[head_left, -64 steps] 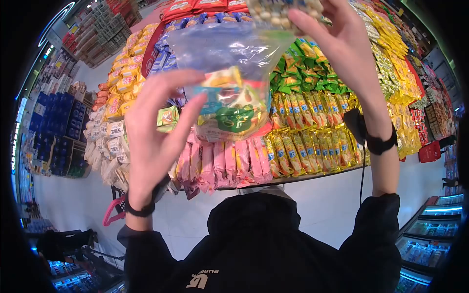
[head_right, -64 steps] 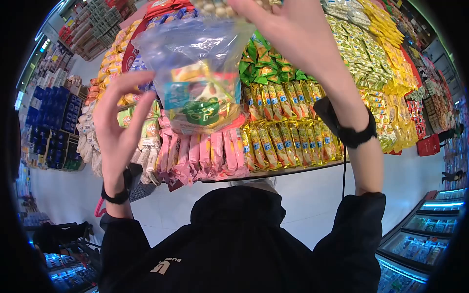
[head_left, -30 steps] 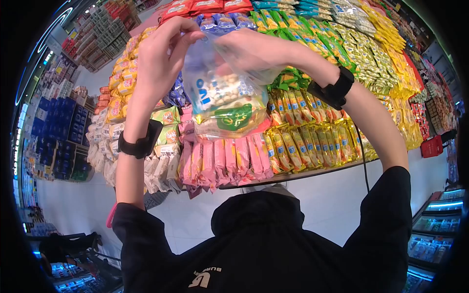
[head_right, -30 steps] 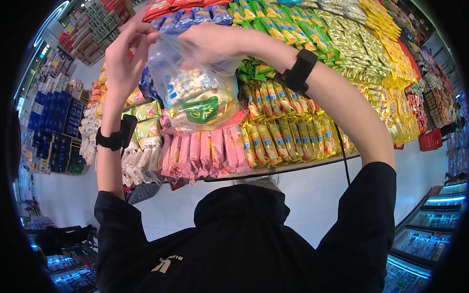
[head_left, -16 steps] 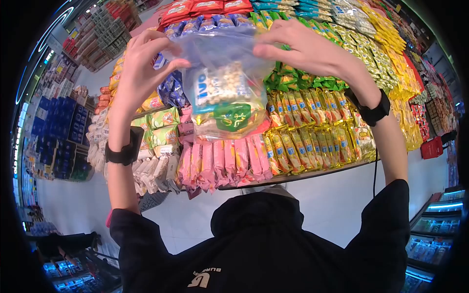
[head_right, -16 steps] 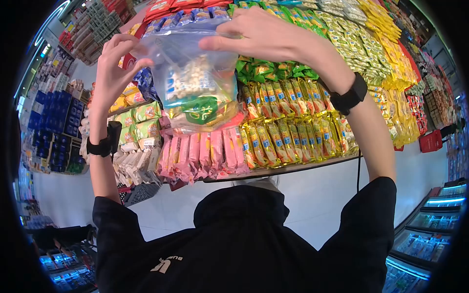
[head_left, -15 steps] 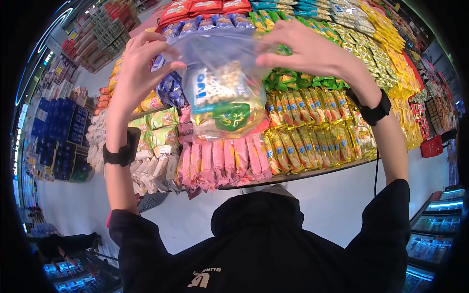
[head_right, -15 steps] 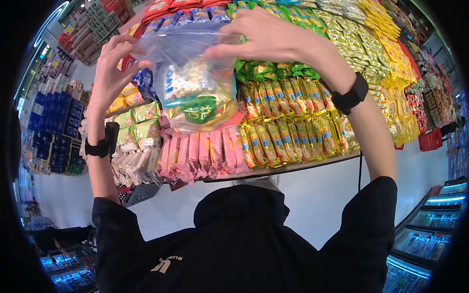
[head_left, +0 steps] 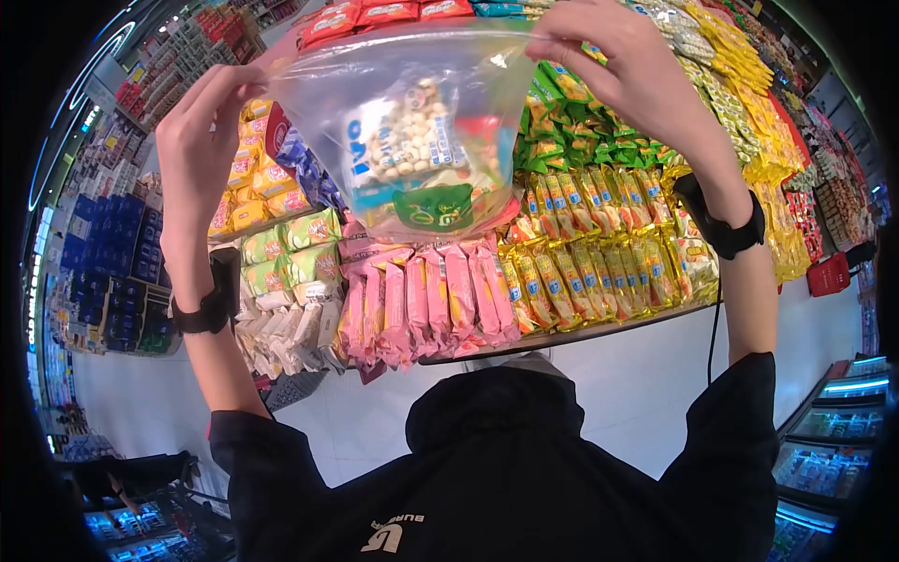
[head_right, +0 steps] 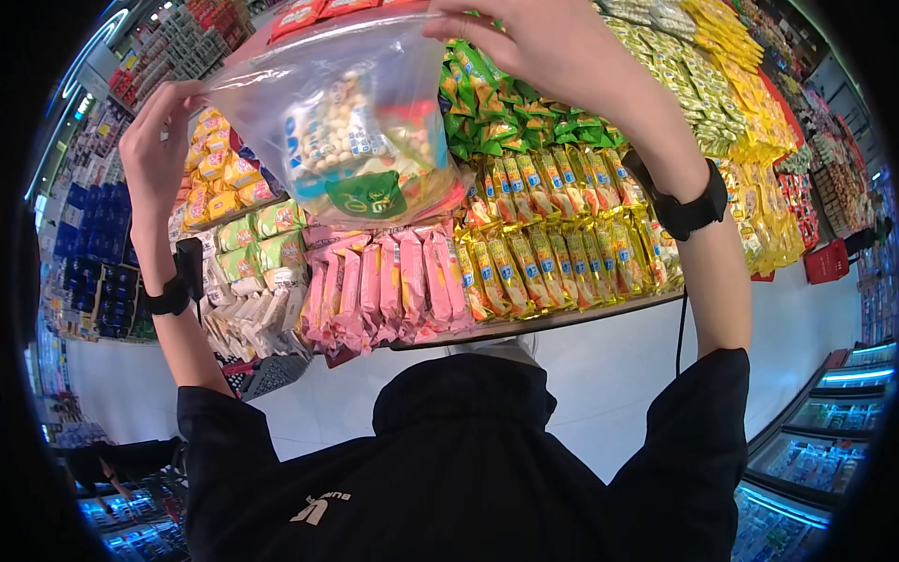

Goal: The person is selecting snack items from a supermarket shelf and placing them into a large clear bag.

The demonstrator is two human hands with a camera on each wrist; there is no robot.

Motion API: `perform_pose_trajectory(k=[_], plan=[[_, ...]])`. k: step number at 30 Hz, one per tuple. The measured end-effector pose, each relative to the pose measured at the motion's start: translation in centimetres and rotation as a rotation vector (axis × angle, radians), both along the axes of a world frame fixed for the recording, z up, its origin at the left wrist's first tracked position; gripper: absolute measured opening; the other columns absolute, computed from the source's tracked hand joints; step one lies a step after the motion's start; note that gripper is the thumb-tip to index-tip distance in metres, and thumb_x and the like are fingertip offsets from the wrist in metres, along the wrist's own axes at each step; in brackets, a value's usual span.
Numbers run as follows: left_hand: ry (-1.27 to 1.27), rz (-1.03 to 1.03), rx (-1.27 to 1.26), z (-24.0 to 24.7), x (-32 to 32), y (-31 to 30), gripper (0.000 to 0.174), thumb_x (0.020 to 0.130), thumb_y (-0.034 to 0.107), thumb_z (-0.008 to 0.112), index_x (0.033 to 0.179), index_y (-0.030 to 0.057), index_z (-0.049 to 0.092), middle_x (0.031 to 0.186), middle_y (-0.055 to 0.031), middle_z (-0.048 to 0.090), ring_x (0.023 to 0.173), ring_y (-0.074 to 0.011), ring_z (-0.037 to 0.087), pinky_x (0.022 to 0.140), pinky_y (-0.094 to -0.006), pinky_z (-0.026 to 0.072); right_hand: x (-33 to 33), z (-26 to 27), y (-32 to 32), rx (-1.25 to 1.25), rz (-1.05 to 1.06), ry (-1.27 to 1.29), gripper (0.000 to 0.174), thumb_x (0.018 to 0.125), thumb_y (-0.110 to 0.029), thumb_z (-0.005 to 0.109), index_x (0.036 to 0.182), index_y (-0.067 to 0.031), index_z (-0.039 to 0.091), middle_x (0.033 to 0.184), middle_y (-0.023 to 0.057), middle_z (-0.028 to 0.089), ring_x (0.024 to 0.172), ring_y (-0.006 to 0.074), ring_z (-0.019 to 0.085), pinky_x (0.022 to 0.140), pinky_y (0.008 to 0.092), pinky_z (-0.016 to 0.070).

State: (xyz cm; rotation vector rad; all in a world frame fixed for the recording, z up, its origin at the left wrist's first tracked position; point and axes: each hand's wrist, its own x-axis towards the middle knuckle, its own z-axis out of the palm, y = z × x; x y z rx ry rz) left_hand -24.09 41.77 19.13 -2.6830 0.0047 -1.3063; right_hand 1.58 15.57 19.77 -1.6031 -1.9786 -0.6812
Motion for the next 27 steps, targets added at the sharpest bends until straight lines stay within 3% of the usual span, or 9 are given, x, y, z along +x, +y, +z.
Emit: perform_pose_trajectory(k=[3,6,9,15,17,19,22,25,27], plan=[[-0.133,0.004,0.093,0.8,-0.2,-0.5,0.019,0.085,-0.008,0.064,0.100,0.0037,0.067,0.086,-0.0072,0.067,0.076,-0.0198,0.068,0.069,-0.0270,0.0534,-1.5,1.0,-0.6,-0.010,-0.168,0.149,0.011,0.093,-0.010,0.064,0.091,0.0002,0.065,0.081,0.0112,0.065,0.068,0.0249,0.061,0.062,0.0319,0.0478],[-0.237,0.027,0.136,1.3,-0.2,-0.8,0.022,0.084,-0.008,0.065,0.101,0.0052,0.069,0.088,-0.0063,0.070,0.077,-0.0182,0.069,0.069,-0.0257,0.0536,-1.2,0.3,-0.1,0.126,-0.053,0.482,0.011,0.094,-0.008,0.062,0.091,0.0010,0.066,0.078,0.0083,0.066,0.065,0.0163,0.062,0.059,0.0273,0.0480],[-0.270,0.070,0.127,1.3,-0.3,-1.1,0.024,0.084,-0.008,0.065,0.102,0.0061,0.071,0.090,-0.0053,0.071,0.078,-0.0153,0.069,0.070,-0.0256,0.0538,-1.3,0.7,-0.1,0.115,-0.066,0.517,0.012,0.095,-0.006,0.059,0.092,0.0022,0.067,0.078,0.0064,0.066,0.069,0.0101,0.063,0.060,0.0246,0.0487],[-0.286,0.069,0.110,0.9,0.1,-1.5,0.025,0.084,-0.009,0.064,0.102,0.0059,0.070,0.090,-0.0058,0.071,0.078,-0.0154,0.069,0.070,-0.0254,0.0535,-1.4,0.4,-0.3,0.127,-0.013,0.521,0.013,0.094,-0.007,0.059,0.092,0.0031,0.067,0.082,0.0073,0.068,0.072,0.0116,0.064,0.063,0.0259,0.0501],[-0.265,0.053,0.087,0.6,0.0,-1.3,0.024,0.084,-0.009,0.063,0.101,0.0053,0.070,0.089,-0.0067,0.070,0.076,-0.0157,0.068,0.069,-0.0254,0.0531,-1.1,0.1,-0.4,0.117,0.018,0.430,0.012,0.093,-0.009,0.062,0.093,0.0024,0.068,0.082,0.0095,0.069,0.075,0.0148,0.066,0.066,0.0290,0.0508],[-0.195,0.035,0.031,0.0,0.1,-1.0,0.022,0.084,-0.009,0.063,0.100,0.0046,0.069,0.087,-0.0075,0.069,0.074,-0.0162,0.067,0.067,-0.0255,0.0525,-2.8,0.8,-1.2,0.055,-0.080,0.337,0.012,0.093,-0.009,0.064,0.094,0.0016,0.068,0.083,0.0117,0.069,0.075,0.0180,0.067,0.067,0.0304,0.0507],[-0.094,-0.003,-0.042,-1.0,0.7,-1.1,0.018,0.085,-0.009,0.062,0.097,0.0032,0.068,0.083,-0.0078,0.066,0.070,-0.0181,0.064,0.064,-0.0268,0.0509,-1.7,-0.7,-0.7,-0.017,-0.101,0.350,0.009,0.091,-0.008,0.065,0.093,0.0003,0.067,0.084,0.0138,0.066,0.075,0.0252,0.065,0.067,0.0329,0.0500],[-0.011,-0.014,-0.066,-2.0,1.2,-0.3,0.015,0.084,-0.007,0.064,0.095,0.0026,0.067,0.082,-0.0079,0.064,0.070,-0.0189,0.062,0.065,-0.0282,0.0500,0.8,-3.1,1.1,-0.019,-0.052,0.218,0.013,0.090,-0.013,0.067,0.094,-0.0012,0.067,0.087,0.0099,0.066,0.082,0.0276,0.062,0.073,0.0351,0.0507],[-0.004,-0.007,-0.088,-2.3,1.4,-0.1,0.013,0.084,-0.006,0.065,0.094,0.0023,0.067,0.082,-0.0083,0.064,0.071,-0.0189,0.062,0.066,-0.0287,0.0495,1.2,-3.2,1.2,0.004,-0.065,0.117,0.015,0.092,-0.015,0.065,0.098,-0.0008,0.065,0.092,0.0094,0.068,0.080,0.0251,0.065,0.071,0.0336,0.0517]])
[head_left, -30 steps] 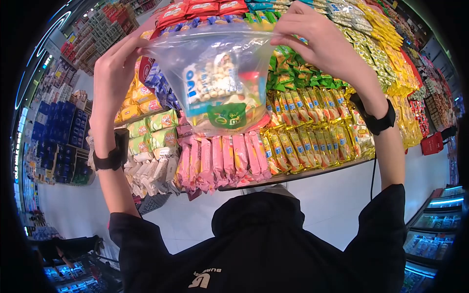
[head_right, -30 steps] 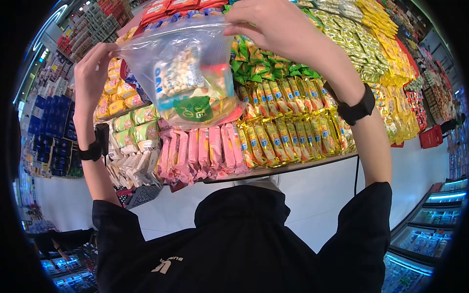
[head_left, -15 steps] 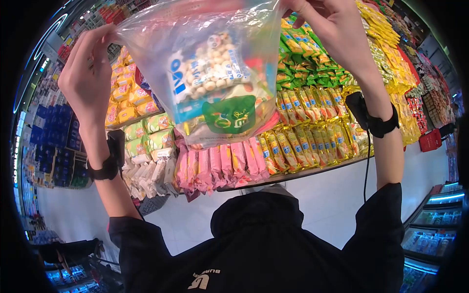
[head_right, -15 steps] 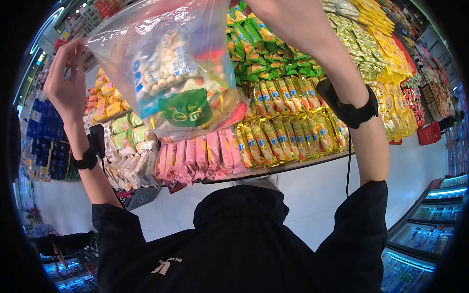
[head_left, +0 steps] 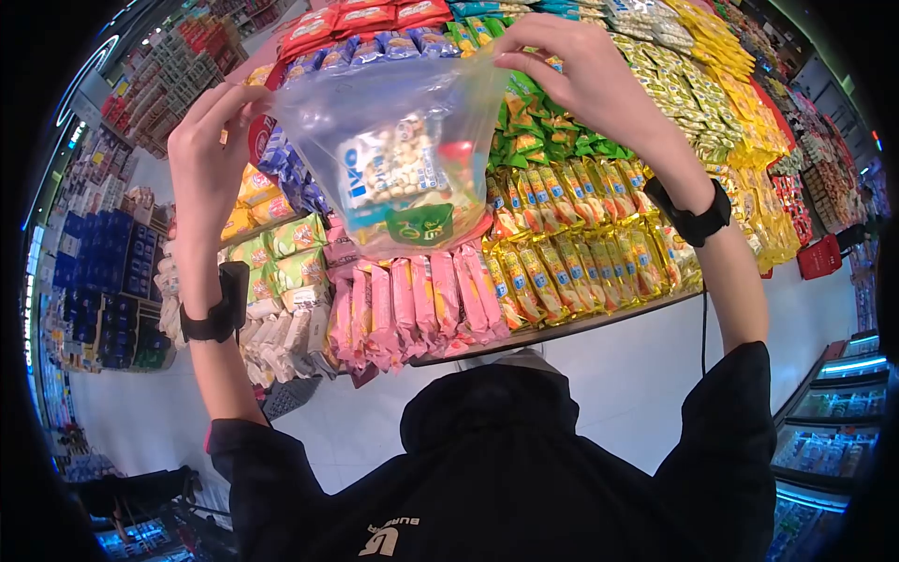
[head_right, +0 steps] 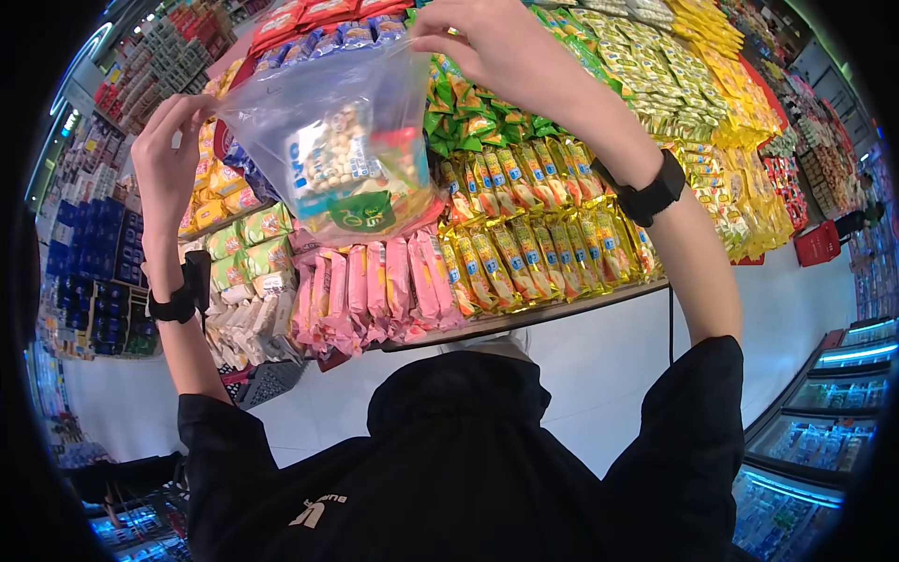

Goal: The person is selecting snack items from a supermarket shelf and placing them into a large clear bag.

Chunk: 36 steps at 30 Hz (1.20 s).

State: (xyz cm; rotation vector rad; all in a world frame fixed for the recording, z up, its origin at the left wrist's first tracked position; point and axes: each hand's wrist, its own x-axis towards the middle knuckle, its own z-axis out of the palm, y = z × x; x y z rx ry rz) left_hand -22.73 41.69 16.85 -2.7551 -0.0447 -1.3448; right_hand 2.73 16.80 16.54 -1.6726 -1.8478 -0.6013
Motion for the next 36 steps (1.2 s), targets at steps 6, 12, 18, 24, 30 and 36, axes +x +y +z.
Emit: perform_pose_trajectory(k=[6,12,18,24,30,36], plan=[[-0.050,0.017,-0.068,-0.8,-0.5,0.2,0.013,0.083,-0.007,0.068,0.095,-0.0006,0.066,0.085,-0.0082,0.065,0.079,-0.0178,0.061,0.075,-0.0276,0.0491,-1.8,0.4,-0.8,0.120,0.025,0.036,0.006,0.089,-0.006,0.065,0.090,-0.0001,0.065,0.085,0.0135,0.063,0.078,0.0303,0.062,0.069,0.0355,0.0493],[-0.151,0.031,0.039,0.9,-1.3,-1.8,0.013,0.084,-0.005,0.068,0.096,0.0002,0.066,0.085,-0.0077,0.065,0.075,-0.0173,0.060,0.073,-0.0278,0.0494,-2.9,1.1,-1.1,0.199,0.002,0.159,0.009,0.088,-0.007,0.066,0.089,0.0016,0.064,0.081,0.0141,0.061,0.077,0.0295,0.061,0.067,0.0346,0.0479],[-0.048,0.056,-0.154,-0.9,0.1,0.3,0.012,0.086,0.000,0.068,0.098,0.0004,0.066,0.086,-0.0088,0.066,0.075,-0.0168,0.060,0.072,-0.0279,0.0490,-0.9,-0.4,0.3,0.118,-0.063,0.251,0.017,0.091,-0.015,0.063,0.092,0.0018,0.065,0.081,0.0169,0.065,0.075,0.0313,0.062,0.068,0.0383,0.0476],[-0.076,0.071,-0.114,-0.6,0.6,0.3,0.011,0.087,0.001,0.067,0.098,0.0006,0.066,0.085,-0.0088,0.067,0.073,-0.0177,0.061,0.070,-0.0271,0.0494,0.5,-1.0,1.2,0.159,-0.075,0.257,0.020,0.091,-0.017,0.063,0.092,0.0025,0.065,0.082,0.0186,0.065,0.076,0.0332,0.063,0.068,0.0391,0.0476],[-0.102,0.083,-0.069,-1.6,1.8,1.2,0.009,0.089,0.003,0.066,0.098,0.0019,0.067,0.088,-0.0094,0.069,0.078,-0.0219,0.065,0.074,-0.0290,0.0506,0.7,-0.8,1.3,0.079,-0.145,0.339,0.021,0.092,-0.018,0.065,0.100,0.0011,0.065,0.087,0.0147,0.068,0.075,0.0262,0.066,0.068,0.0366,0.0505],[-0.173,-0.135,-0.884,-7.3,0.5,-1.1,0.057,0.099,0.027,0.060,0.143,-0.0003,0.036,0.135,-0.0188,0.053,0.123,-0.0230,0.052,0.105,-0.0384,0.0397,0.9,-5.1,-0.6,-0.090,-0.136,0.760,0.089,0.090,-0.054,0.065,0.148,0.0022,0.027,0.133,0.0218,0.056,0.112,0.0248,0.061,0.094,0.0365,0.0487]])
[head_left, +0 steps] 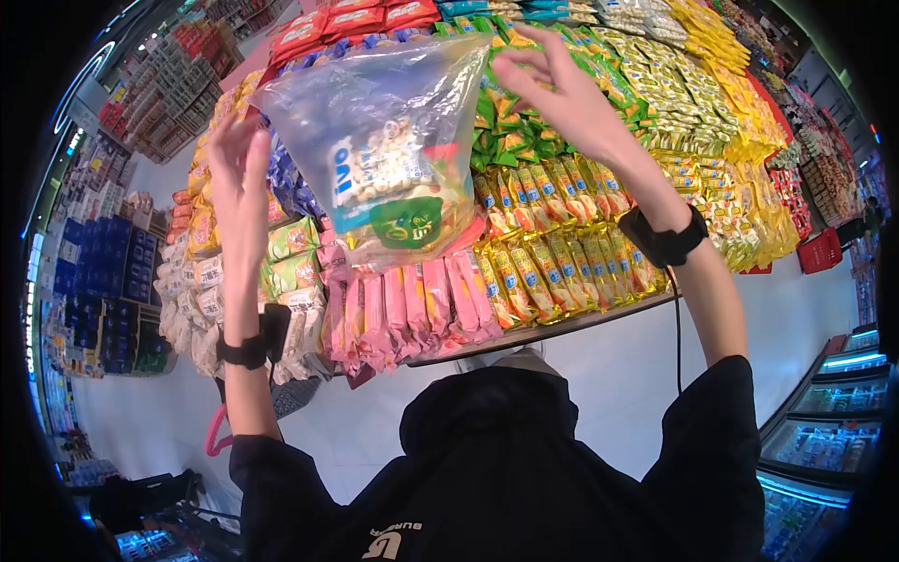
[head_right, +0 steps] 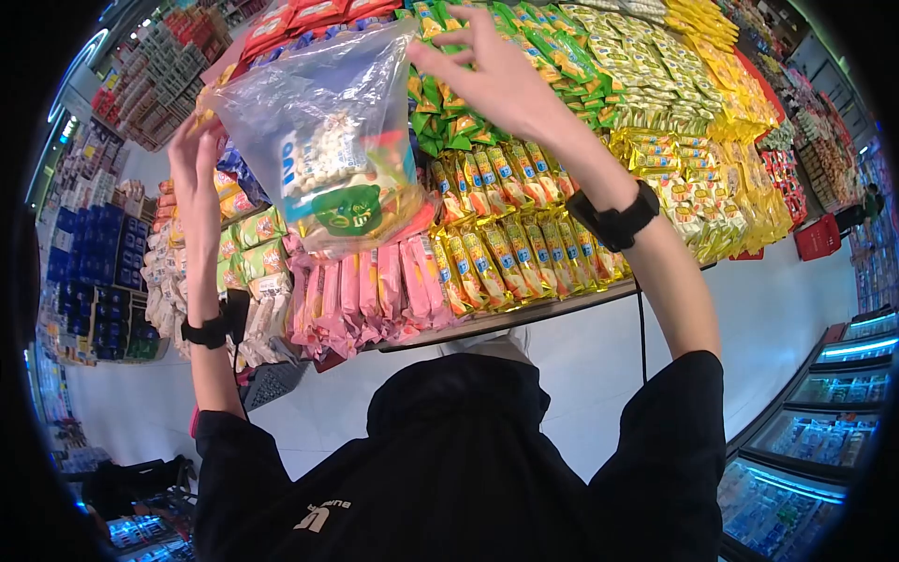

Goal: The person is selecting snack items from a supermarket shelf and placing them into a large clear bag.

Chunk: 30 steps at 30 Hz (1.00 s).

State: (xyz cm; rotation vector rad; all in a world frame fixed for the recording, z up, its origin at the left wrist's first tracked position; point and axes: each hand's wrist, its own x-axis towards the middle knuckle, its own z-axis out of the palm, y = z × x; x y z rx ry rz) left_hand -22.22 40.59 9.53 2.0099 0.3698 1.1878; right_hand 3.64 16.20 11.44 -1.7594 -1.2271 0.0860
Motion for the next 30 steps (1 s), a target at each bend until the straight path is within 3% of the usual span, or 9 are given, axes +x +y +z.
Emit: perform_pose_trajectory(k=[3,6,9,13,19,22,24,27,30], plan=[[0.172,-0.053,-0.139,-4.2,-0.5,-1.7,0.071,0.094,0.032,0.067,0.145,-0.0001,0.030,0.140,-0.0210,0.046,0.126,-0.0267,0.050,0.108,-0.0398,0.0372,-2.1,-1.7,-1.7,-0.178,0.117,0.129,0.116,0.079,-0.069,0.067,0.147,0.0118,0.020,0.137,0.0304,0.051,0.124,0.0357,0.056,0.106,0.0428,0.0430],[0.254,-0.136,-0.174,-5.3,-0.1,-4.1,0.088,0.080,0.028,0.081,0.145,0.0008,0.029,0.140,-0.0201,0.045,0.128,-0.0272,0.049,0.108,-0.0390,0.0392,-3.5,-2.6,-1.8,-0.328,0.220,0.247,0.106,0.083,-0.049,0.076,0.151,0.0042,0.015,0.139,0.0258,0.049,0.122,0.0327,0.055,0.103,0.0407,0.0457],[0.245,-0.212,-0.214,-4.9,0.6,-5.7,0.097,0.069,0.016,0.090,0.143,-0.0008,0.030,0.137,-0.0186,0.048,0.124,-0.0257,0.053,0.104,-0.0359,0.0452,-3.6,-4.4,-0.8,-0.344,0.322,0.247,0.109,0.079,-0.048,0.080,0.151,0.0026,0.015,0.140,0.0273,0.046,0.123,0.0351,0.054,0.103,0.0417,0.0465],[0.283,-0.293,-0.266,-6.3,0.8,-5.4,0.095,0.069,0.012,0.090,0.142,-0.0020,0.031,0.134,-0.0172,0.051,0.121,-0.0235,0.055,0.103,-0.0351,0.0462,-3.6,-7.2,0.7,-0.476,0.322,0.217,0.106,0.079,-0.042,0.082,0.150,-0.0016,0.015,0.140,0.0273,0.046,0.124,0.0342,0.055,0.102,0.0431,0.0481],[0.321,-0.328,-0.322,-7.2,0.7,-5.3,0.089,0.072,0.008,0.088,0.141,-0.0032,0.033,0.132,-0.0171,0.054,0.119,-0.0215,0.056,0.102,-0.0350,0.0471,-3.8,-9.8,2.0,-0.392,0.339,0.172,0.122,0.074,-0.059,0.078,0.149,0.0095,0.010,0.134,0.0322,0.051,0.125,0.0406,0.053,0.107,0.0397,0.0428],[0.334,-0.299,-0.290,-7.3,0.8,-5.3,0.087,0.073,0.007,0.086,0.141,-0.0033,0.033,0.132,-0.0169,0.054,0.118,-0.0212,0.057,0.102,-0.0347,0.0474,-4.9,-8.9,1.8,-0.445,0.265,0.174,0.104,0.082,-0.038,0.081,0.150,0.0009,0.012,0.129,0.0239,0.055,0.115,0.0276,0.061,0.096,0.0386,0.0516],[0.363,-0.271,-0.242,-7.6,0.7,-5.2,0.087,0.075,0.008,0.086,0.142,-0.0034,0.032,0.132,-0.0164,0.053,0.118,-0.0209,0.057,0.101,-0.0356,0.0478,-5.3,-7.9,1.5,-0.473,0.260,0.155,0.103,0.083,-0.037,0.079,0.150,0.0022,0.012,0.129,0.0241,0.056,0.114,0.0279,0.061,0.095,0.0384,0.0514],[0.289,-0.200,-0.369,-6.7,-0.1,-6.9,0.085,0.076,0.009,0.084,0.142,-0.0043,0.033,0.132,-0.0173,0.054,0.121,-0.0226,0.055,0.103,-0.0391,0.0454,-5.0,-8.7,0.8,-0.388,0.311,0.209,0.101,0.085,-0.039,0.077,0.150,0.0031,0.012,0.129,0.0252,0.056,0.114,0.0294,0.061,0.096,0.0389,0.0511],[0.252,0.127,0.032,-6.6,-1.1,-8.4,0.077,0.078,0.009,0.082,0.140,-0.0024,0.037,0.132,-0.0174,0.054,0.125,-0.0267,0.052,0.105,-0.0417,0.0420,-5.0,-8.0,-1.2,-0.276,0.312,0.220,0.099,0.087,-0.039,0.074,0.152,0.0007,0.011,0.140,0.0275,0.048,0.123,0.0347,0.055,0.101,0.0413,0.0487]])
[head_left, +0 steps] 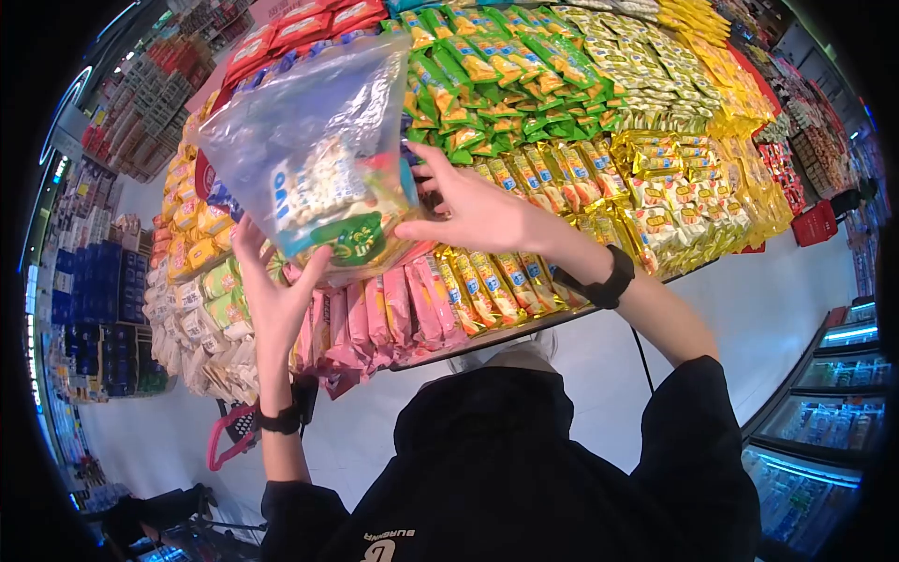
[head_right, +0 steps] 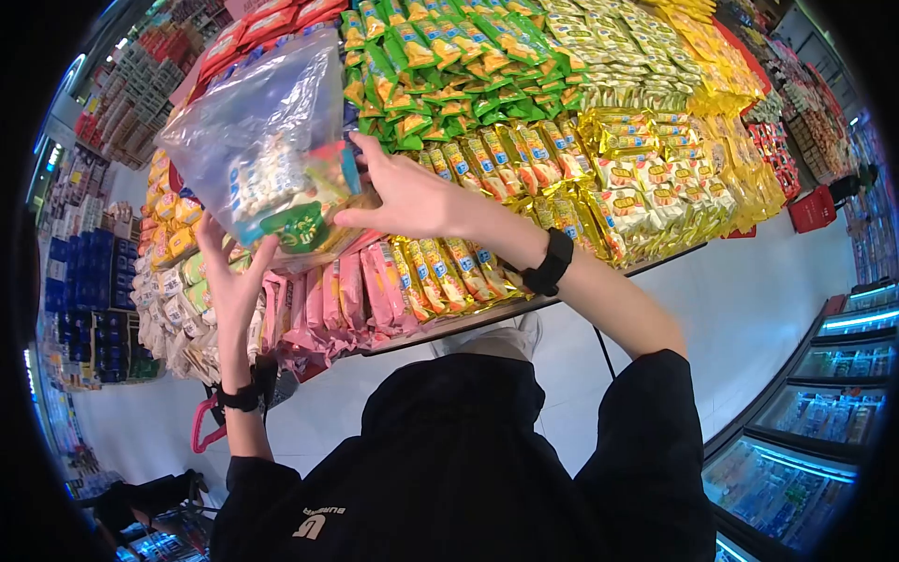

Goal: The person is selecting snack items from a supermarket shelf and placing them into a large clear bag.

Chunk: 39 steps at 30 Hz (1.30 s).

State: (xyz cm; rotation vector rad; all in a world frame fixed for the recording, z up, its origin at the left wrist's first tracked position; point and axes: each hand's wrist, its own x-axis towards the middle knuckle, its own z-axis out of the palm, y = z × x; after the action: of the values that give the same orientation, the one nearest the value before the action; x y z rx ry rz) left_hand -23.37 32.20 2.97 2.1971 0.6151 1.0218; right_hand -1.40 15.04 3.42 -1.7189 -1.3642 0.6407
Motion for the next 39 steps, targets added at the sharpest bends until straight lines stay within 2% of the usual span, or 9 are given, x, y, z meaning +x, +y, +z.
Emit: perform_pose_trajectory(k=[2,6,7,10,12,19,23,29,39], plan=[[-0.048,0.096,0.169,0.7,-0.1,-2.1,0.068,0.082,0.008,0.078,0.138,0.0005,0.041,0.133,-0.0164,0.054,0.126,-0.0270,0.051,0.106,-0.0415,0.0400,0.0,1.0,-1.9,-0.033,0.001,-0.078,0.097,0.089,-0.039,0.072,0.152,0.0003,0.011,0.143,0.0272,0.045,0.127,0.0366,0.052,0.103,0.0427,0.0471],[0.004,0.164,0.470,1.6,0.3,-6.3,0.045,0.087,0.004,0.071,0.128,0.0018,0.052,0.132,-0.0152,0.056,0.124,-0.0290,0.053,0.106,-0.0407,0.0391,0.3,2.1,-7.3,0.020,0.050,-0.180,0.079,0.091,-0.036,0.070,0.148,-0.0028,0.027,0.144,0.0251,0.044,0.130,0.0369,0.049,0.106,0.0446,0.0424],[0.018,0.149,0.457,1.9,1.2,-8.0,0.034,0.086,-0.001,0.069,0.117,0.0003,0.058,0.124,-0.0159,0.061,0.118,-0.0294,0.056,0.102,-0.0394,0.0416,0.5,1.5,-8.6,0.132,0.046,-0.167,0.067,0.091,-0.033,0.070,0.143,-0.0029,0.040,0.142,0.0226,0.048,0.129,0.0368,0.050,0.107,0.0445,0.0413],[0.048,-0.105,0.356,1.7,4.2,-11.8,0.032,0.079,-0.001,0.074,0.109,0.0013,0.062,0.114,-0.0152,0.066,0.107,-0.0301,0.061,0.092,-0.0388,0.0461,2.0,0.0,-11.9,0.280,0.042,-0.275,0.059,0.092,-0.033,0.067,0.136,-0.0010,0.044,0.134,0.0237,0.053,0.123,0.0419,0.051,0.103,0.0452,0.0443],[0.088,-0.222,0.257,1.2,6.9,-15.0,0.028,0.078,-0.001,0.074,0.104,0.0010,0.064,0.108,-0.0142,0.067,0.102,-0.0302,0.062,0.088,-0.0384,0.0469,2.6,0.1,-15.0,0.249,-0.019,-0.141,0.047,0.089,-0.025,0.071,0.129,-0.0040,0.056,0.135,0.0174,0.057,0.120,0.0355,0.056,0.102,0.0433,0.0441],[0.287,-0.531,0.269,1.2,17.1,-24.7,0.031,0.083,0.011,0.072,0.110,0.0002,0.062,0.112,-0.0120,0.065,0.102,-0.0315,0.061,0.086,-0.0407,0.0476,7.3,-1.4,-24.7,0.302,-0.198,-0.058,0.024,0.089,-0.011,0.070,0.108,0.0001,0.064,0.113,0.0145,0.066,0.101,0.0333,0.062,0.088,0.0419,0.0492],[0.394,-0.594,0.263,0.0,22.2,-29.9,0.035,0.086,0.012,0.070,0.118,0.0011,0.061,0.123,-0.0149,0.062,0.112,-0.0346,0.058,0.095,-0.0437,0.0463,10.7,-3.5,-29.2,0.288,-0.321,-0.187,0.026,0.083,-0.004,0.071,0.107,0.0000,0.063,0.109,0.0143,0.066,0.100,0.0331,0.061,0.089,0.0401,0.0486],[0.401,-0.504,0.371,-1.9,27.4,-34.2,0.043,0.088,0.016,0.068,0.126,-0.0004,0.056,0.132,-0.0174,0.056,0.125,-0.0350,0.051,0.100,-0.0446,0.0431,14.2,-3.9,-34.9,0.189,-0.375,-0.311,0.031,0.083,-0.005,0.073,0.113,-0.0034,0.063,0.121,0.0123,0.063,0.110,0.0318,0.058,0.095,0.0413,0.0456],[0.568,-0.422,0.452,-4.3,29.0,-36.4,0.054,0.091,0.018,0.066,0.136,-0.0054,0.047,0.147,-0.0232,0.043,0.139,-0.0394,0.037,0.110,-0.0489,0.0353,16.0,-6.3,-37.5,0.093,-0.427,-0.491,0.041,0.082,-0.007,0.071,0.122,-0.0050,0.063,0.129,0.0120,0.057,0.124,0.0299,0.051,0.106,0.0438,0.0399]])
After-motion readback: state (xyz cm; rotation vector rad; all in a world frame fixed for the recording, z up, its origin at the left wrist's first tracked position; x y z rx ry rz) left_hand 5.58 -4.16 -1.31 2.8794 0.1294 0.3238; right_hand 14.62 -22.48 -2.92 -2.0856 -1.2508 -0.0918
